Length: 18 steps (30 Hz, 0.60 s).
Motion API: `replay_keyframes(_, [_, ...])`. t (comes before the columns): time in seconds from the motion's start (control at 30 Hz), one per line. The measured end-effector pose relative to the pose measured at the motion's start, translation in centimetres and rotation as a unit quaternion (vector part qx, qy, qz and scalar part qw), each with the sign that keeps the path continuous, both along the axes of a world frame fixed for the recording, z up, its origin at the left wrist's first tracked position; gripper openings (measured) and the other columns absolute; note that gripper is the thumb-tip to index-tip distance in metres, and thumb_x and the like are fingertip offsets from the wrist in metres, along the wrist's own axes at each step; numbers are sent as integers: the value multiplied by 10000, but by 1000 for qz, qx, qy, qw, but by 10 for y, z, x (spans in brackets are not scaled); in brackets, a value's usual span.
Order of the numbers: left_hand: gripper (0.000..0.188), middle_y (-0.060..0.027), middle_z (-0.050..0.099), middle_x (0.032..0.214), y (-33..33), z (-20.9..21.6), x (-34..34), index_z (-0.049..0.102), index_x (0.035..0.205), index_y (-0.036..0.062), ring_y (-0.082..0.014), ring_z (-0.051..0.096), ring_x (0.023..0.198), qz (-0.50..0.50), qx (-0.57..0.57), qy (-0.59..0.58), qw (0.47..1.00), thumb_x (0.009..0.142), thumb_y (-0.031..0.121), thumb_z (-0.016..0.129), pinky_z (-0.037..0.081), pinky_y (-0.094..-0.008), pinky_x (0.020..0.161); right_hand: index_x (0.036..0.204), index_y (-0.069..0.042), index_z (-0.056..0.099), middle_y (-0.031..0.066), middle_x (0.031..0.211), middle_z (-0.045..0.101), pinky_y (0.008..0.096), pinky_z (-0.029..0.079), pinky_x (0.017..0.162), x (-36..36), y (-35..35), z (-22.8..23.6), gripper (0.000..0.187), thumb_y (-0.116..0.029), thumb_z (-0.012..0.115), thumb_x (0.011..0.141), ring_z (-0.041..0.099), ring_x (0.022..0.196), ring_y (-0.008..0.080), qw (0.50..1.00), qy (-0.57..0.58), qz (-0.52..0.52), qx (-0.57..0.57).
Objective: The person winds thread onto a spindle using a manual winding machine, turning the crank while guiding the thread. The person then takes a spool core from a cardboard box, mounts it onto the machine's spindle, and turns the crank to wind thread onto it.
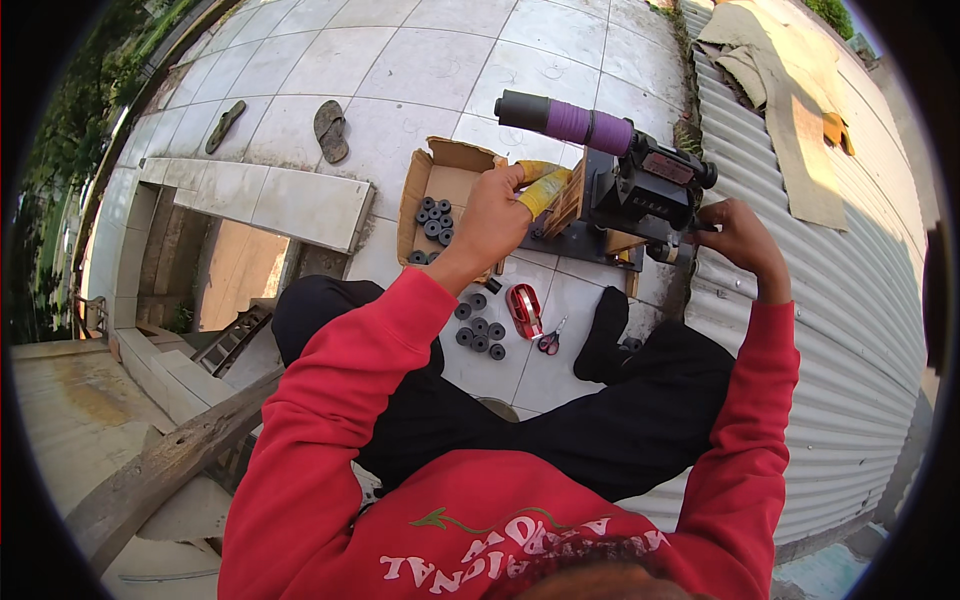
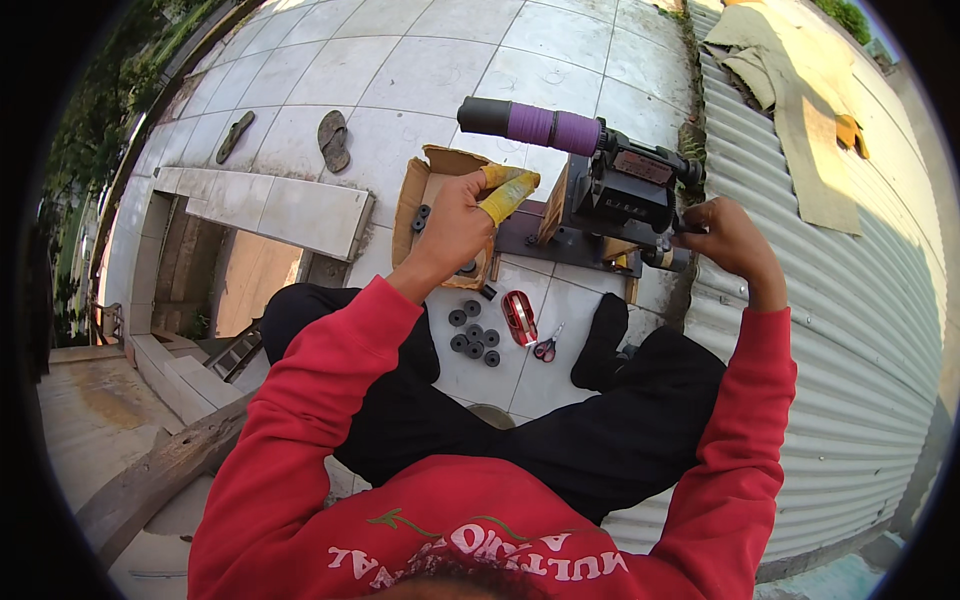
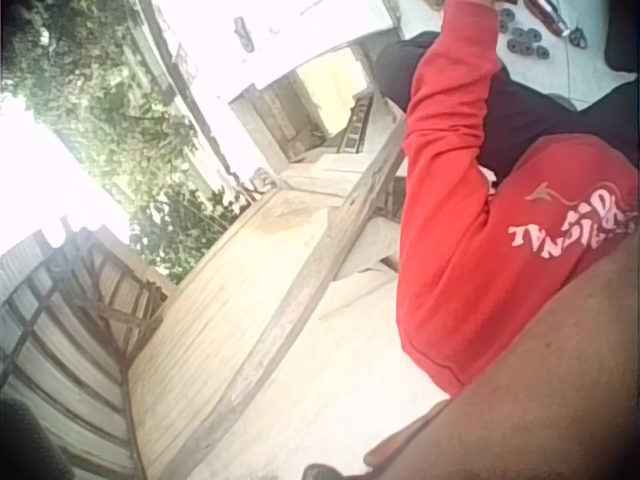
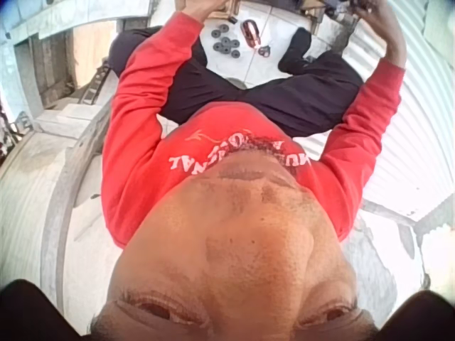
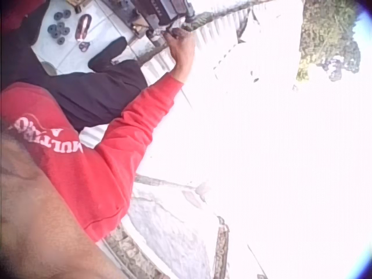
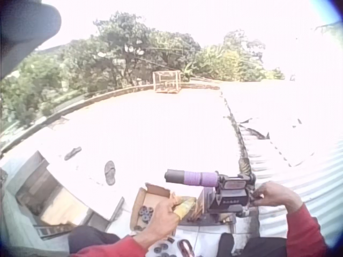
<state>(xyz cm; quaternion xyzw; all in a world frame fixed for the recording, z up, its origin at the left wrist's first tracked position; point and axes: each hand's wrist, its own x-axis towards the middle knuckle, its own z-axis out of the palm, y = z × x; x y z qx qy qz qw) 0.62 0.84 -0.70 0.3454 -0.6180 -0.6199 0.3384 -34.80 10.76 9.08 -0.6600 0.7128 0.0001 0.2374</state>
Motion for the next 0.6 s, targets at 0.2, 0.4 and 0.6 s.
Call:
replay_keyframes(0.2, [288,-8,752,1132,-2,-6,1,723,1307,-18,-22,623,963,5,0,-4,1000,1051,111,689,509,-197,802,991,42,726,139,918,758,331,541,873,-7,-4,7,183,-82,786,871,723,884,253,946,-115,-77,-295])
replay_keyframes(0.4, [284,-7,749,1123,2,12,2,725,1304,-15,-19,620,946,-9,8,-18,1000,1055,113,679,498,-193,777,1005,-9,748,170,1024,780,408,558,905,-33,-36,-37,132,-75,744,891,745,1000,355,926,8,-34,-376])
replay_keyframes(0.6, [288,-16,751,1126,3,8,-4,722,1306,-24,-28,633,968,-16,12,-4,1000,1048,95,674,509,-197,806,988,11,753,264,930,729,491,547,792,-59,-24,-95,249,-148,812,806,710,897,449,987,15,59,-147])
